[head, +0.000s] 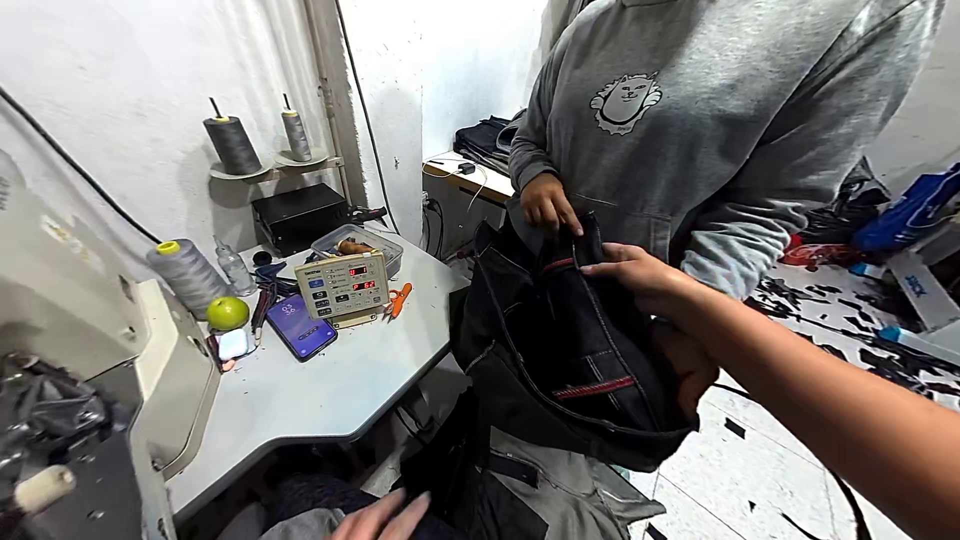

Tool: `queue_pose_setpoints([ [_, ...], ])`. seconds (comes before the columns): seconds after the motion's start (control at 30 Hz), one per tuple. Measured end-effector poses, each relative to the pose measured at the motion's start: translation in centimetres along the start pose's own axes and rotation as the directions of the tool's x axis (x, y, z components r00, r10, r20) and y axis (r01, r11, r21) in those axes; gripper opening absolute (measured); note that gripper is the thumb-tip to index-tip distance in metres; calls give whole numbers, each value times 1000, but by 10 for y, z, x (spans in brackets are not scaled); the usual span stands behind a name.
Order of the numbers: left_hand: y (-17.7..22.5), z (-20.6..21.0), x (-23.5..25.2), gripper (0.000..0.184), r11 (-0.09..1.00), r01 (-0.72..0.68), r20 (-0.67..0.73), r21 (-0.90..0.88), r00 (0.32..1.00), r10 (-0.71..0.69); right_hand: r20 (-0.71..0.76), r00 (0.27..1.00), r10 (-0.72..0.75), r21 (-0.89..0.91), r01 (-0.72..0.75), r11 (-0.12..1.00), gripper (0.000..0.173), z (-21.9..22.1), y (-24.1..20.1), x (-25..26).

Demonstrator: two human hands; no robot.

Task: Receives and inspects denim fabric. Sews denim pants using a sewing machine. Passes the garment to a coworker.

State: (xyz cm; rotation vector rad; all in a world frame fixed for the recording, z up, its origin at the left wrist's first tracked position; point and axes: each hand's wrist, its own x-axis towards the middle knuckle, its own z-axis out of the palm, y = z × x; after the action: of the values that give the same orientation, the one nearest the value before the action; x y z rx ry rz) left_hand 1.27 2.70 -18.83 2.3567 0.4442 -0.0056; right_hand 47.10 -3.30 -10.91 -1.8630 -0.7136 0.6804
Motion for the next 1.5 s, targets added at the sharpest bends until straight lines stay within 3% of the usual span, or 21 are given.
queue_pose_setpoints([
  [0.03,0,-2,17,79,989,-41,7,-141,999,42,14,1000,-20,31,20,999,22,3,-3,-7],
  [0.1,8,-1,53,85,937,-9,-104,-350,994,-29,38,999,-35,58,33,998,22,8,-7,-25],
  [0.17,21,5,90,96,901,84,-219,-426,956,-193,51,998,-32,50,30,998,20,16,-8,-43],
  [0.27,44,13,137,107,813,175,-226,-555,909,-350,137,981,-139,30,136,990,14,23,-6,-64],
  [0.33,51,19,156,111,839,216,-272,-499,880,-389,209,952,-222,-12,230,973,15,27,-8,-73],
  [0.43,32,22,161,86,917,255,-332,-307,874,-354,231,931,-283,-35,298,954,17,25,-11,-73],
  [0.53,-2,21,135,68,846,294,-213,-445,883,-418,139,948,-285,-24,291,956,20,14,-5,-60],
  [0.63,-11,37,89,71,706,98,-257,-701,890,-378,31,966,-257,-4,257,966,19,12,8,-47],
  [0.77,0,54,63,73,491,-196,-372,-849,881,-293,48,951,-306,33,304,952,21,33,5,-56],
  [0.97,-21,46,55,75,349,-287,-409,-892,842,-352,127,883,-451,62,447,892,23,43,-13,-65],
  [1.1,-24,47,48,73,421,-342,-473,-840,842,-259,117,838,-533,40,532,846,22,44,-15,-70],
  [1.33,-12,63,28,67,779,-374,-582,-504,813,15,154,594,-790,-151,804,575,11,45,-2,-73],
  [1.5,-11,64,28,64,890,-368,-620,-268,773,133,157,572,-805,-173,818,548,11,44,-3,-76],
])
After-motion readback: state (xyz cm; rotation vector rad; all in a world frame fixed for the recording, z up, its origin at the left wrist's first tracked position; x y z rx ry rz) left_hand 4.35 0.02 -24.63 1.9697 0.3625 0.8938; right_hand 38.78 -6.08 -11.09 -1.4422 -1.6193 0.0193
